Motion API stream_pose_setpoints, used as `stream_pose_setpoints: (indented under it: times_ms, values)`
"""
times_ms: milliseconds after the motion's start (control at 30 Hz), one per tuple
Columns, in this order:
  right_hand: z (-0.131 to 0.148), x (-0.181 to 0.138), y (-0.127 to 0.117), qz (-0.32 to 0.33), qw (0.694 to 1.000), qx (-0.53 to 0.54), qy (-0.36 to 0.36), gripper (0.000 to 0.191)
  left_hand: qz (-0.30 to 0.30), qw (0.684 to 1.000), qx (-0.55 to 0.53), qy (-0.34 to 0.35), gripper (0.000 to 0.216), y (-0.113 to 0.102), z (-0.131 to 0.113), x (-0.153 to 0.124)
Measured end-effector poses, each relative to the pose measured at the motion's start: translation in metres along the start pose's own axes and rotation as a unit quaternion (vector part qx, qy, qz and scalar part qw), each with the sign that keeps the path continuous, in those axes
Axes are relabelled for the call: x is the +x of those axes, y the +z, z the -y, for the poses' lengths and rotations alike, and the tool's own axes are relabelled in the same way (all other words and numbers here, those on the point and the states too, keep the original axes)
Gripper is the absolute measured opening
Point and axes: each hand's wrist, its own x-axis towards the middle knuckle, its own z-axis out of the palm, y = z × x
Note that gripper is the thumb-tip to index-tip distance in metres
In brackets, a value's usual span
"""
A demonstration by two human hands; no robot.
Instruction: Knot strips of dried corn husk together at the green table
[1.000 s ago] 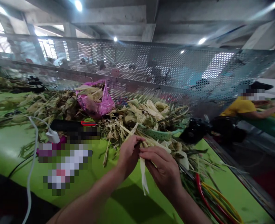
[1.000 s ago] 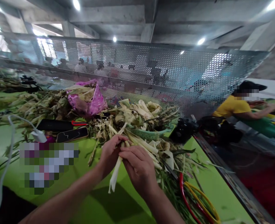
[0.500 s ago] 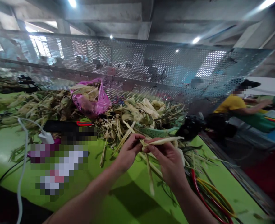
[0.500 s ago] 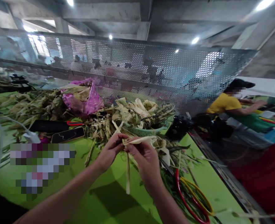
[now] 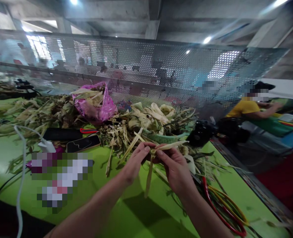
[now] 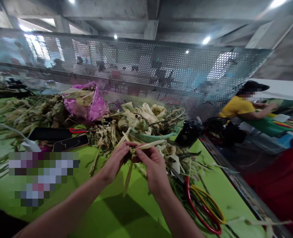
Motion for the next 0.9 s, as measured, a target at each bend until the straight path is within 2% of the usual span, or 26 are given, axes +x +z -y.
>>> stream_pose_setpoints:
  times_ms: [100,233,400,500,667,767,900]
  values:
    - [0.003,0.002,-0.003,-0.024,0.999,0.014,-0.021,0.017,-0.008,0.999,0.047,0.0,0.021,-0.002,0.0,0.002]
    - [0.004,0.006,-0.008,-0.041,0.998,0.002,-0.041,0.018,-0.01,0.994,0.11,0.017,0.024,-0.003,0.002,0.006]
    - [-0.003,0.005,-0.007,-0.046,0.988,-0.13,-0.065,0.034,-0.023,0.991,0.118,0.063,0.025,-0.004,0.008,0.009]
    - [-0.008,0.004,-0.005,-0.02,0.983,-0.172,-0.058,0.037,-0.027,0.991,0.101,0.089,0.024,-0.005,0.009,0.009]
    - [-0.013,0.003,-0.006,0.03,0.974,-0.21,-0.073,0.026,-0.049,0.991,0.049,0.112,0.015,-0.004,0.01,0.006]
    - [-0.011,0.002,-0.008,0.054,0.965,-0.25,-0.057,0.02,-0.061,0.991,0.019,0.114,0.017,-0.003,0.009,0.004]
    - [0.0,0.003,-0.008,0.074,0.963,-0.255,-0.042,0.02,-0.041,0.994,0.0,0.104,0.018,-0.002,0.004,0.006]
